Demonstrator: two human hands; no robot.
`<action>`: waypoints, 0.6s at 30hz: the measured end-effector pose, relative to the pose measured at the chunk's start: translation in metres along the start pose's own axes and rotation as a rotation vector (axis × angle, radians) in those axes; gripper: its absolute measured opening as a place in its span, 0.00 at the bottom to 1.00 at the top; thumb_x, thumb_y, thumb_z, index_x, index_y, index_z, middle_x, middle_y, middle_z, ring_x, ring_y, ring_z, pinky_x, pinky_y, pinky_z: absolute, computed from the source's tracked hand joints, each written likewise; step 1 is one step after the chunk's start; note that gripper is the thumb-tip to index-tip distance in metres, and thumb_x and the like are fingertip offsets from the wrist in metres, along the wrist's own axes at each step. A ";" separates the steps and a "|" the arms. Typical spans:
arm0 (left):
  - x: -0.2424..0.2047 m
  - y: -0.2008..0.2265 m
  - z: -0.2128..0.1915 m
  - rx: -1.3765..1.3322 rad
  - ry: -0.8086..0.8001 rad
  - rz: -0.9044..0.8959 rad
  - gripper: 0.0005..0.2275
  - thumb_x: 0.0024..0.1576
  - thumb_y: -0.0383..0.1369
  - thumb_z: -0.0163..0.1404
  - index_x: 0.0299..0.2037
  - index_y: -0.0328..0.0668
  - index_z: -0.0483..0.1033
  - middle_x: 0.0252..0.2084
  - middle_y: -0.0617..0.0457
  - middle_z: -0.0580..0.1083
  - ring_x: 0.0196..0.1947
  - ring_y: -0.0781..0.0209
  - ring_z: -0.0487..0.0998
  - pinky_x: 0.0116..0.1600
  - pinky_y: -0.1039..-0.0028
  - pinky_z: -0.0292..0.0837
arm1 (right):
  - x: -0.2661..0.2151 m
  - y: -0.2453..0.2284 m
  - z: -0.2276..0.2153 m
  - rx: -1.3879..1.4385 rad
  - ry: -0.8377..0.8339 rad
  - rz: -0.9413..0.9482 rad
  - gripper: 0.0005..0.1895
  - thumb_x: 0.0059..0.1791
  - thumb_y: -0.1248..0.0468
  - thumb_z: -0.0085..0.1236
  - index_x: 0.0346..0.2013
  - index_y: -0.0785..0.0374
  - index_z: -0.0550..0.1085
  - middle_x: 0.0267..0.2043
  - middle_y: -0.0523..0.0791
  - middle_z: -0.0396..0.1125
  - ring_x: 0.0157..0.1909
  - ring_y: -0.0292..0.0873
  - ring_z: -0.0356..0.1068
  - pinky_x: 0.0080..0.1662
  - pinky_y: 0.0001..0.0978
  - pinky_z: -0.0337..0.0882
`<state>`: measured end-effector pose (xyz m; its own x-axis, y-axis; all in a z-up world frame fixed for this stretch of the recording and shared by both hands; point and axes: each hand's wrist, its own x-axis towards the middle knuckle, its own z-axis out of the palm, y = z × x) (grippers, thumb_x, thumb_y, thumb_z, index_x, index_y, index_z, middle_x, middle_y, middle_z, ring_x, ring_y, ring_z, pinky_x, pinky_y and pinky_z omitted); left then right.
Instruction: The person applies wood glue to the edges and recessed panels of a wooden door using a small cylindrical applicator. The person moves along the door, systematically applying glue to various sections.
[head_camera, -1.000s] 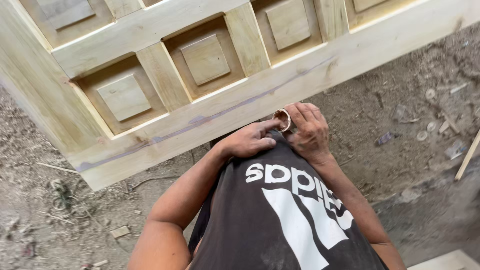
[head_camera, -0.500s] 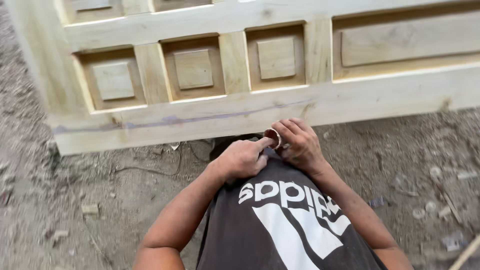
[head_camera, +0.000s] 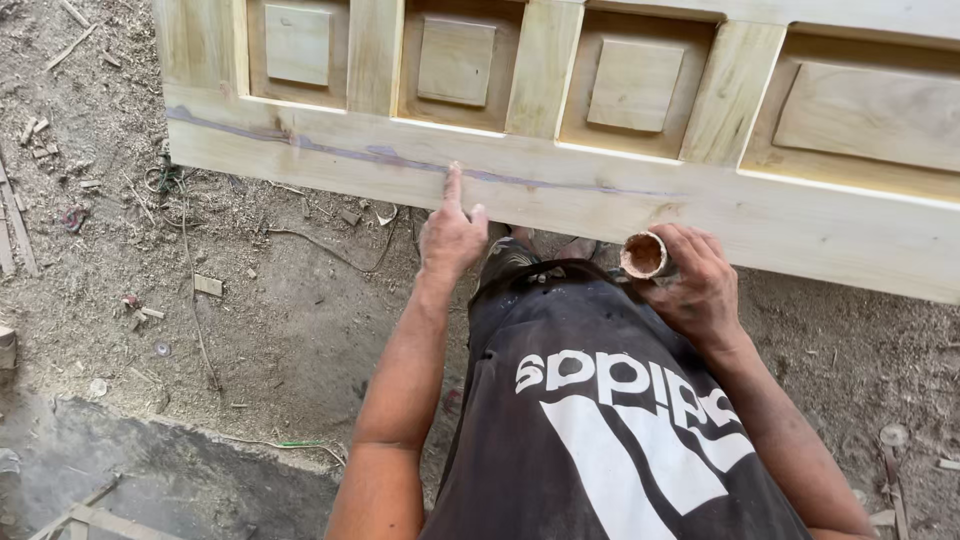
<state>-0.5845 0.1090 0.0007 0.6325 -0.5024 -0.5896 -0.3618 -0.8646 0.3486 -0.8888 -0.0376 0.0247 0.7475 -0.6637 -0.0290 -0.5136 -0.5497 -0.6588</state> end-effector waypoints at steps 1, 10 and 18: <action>-0.003 0.006 0.003 -0.006 -0.061 -0.065 0.35 0.58 0.41 0.41 0.78 0.50 0.41 0.38 0.35 0.80 0.39 0.39 0.83 0.51 0.54 0.78 | 0.000 0.000 -0.002 -0.003 0.005 -0.010 0.31 0.41 0.54 0.75 0.55 0.59 0.74 0.54 0.48 0.73 0.58 0.51 0.72 0.56 0.44 0.75; -0.022 0.031 0.025 0.122 -0.063 0.086 0.35 0.60 0.44 0.45 0.77 0.48 0.45 0.42 0.30 0.79 0.45 0.32 0.80 0.57 0.50 0.73 | -0.012 0.004 -0.016 -0.002 0.019 0.029 0.32 0.41 0.50 0.75 0.54 0.60 0.74 0.55 0.49 0.73 0.59 0.52 0.72 0.56 0.46 0.74; -0.015 0.032 0.014 0.202 -0.116 0.101 0.35 0.60 0.42 0.44 0.76 0.43 0.43 0.43 0.30 0.78 0.45 0.31 0.80 0.55 0.48 0.73 | 0.000 -0.001 -0.015 0.013 0.027 0.039 0.33 0.41 0.49 0.74 0.55 0.60 0.74 0.55 0.49 0.73 0.60 0.53 0.71 0.56 0.46 0.74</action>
<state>-0.6155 0.0890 0.0105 0.5076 -0.5740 -0.6425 -0.5565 -0.7877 0.2641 -0.8951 -0.0446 0.0363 0.7153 -0.6980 -0.0343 -0.5365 -0.5170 -0.6670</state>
